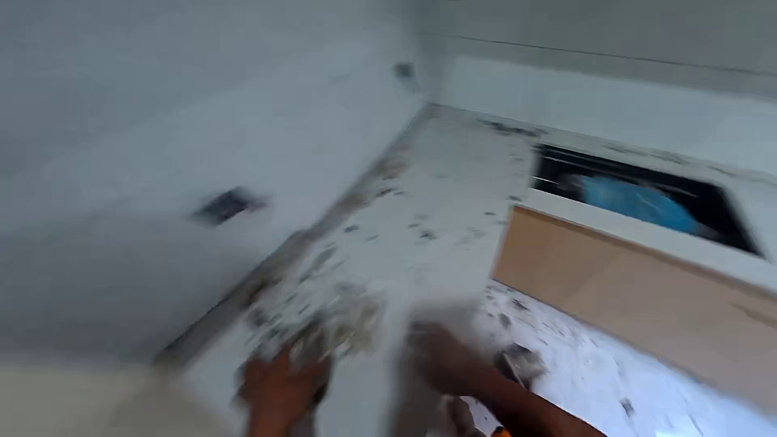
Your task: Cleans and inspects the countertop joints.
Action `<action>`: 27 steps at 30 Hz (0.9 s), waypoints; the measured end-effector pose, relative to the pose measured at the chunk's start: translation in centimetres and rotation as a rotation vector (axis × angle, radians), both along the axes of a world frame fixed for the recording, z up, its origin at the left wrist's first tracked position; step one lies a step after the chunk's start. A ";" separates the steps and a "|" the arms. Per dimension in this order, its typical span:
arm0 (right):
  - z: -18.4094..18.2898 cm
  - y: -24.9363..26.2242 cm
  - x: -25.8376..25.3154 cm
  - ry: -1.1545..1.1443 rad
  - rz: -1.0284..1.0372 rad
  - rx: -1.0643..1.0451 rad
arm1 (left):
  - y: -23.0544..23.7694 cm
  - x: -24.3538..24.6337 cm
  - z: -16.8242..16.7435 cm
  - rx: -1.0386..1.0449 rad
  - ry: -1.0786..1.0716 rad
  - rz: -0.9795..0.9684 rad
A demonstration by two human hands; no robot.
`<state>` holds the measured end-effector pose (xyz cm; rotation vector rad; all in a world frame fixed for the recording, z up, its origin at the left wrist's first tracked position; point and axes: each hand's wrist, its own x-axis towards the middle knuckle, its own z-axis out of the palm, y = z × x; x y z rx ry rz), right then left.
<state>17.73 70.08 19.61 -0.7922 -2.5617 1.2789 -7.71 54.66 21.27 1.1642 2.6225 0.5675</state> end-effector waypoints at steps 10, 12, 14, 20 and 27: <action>0.9 -16.2 -14.5 0.164 0.623 0.168 | -24.9 -1.5 -7.0 0.268 -0.171 0.434; 1.0 -21.8 -18.4 0.079 0.745 0.151 | -33.2 -1.4 -10.8 0.223 -0.252 0.551; -0.3 -27.6 -22.5 -0.060 0.846 0.128 | -41.3 -0.7 -13.8 0.125 -0.435 0.650; -10.4 -38.6 -31.6 -0.670 0.981 0.215 | -59.2 1.9 -18.7 -0.042 -0.850 0.912; -15.4 -43.3 -39.0 -1.053 1.020 0.200 | -72.7 2.6 -29.2 -0.044 -1.106 1.271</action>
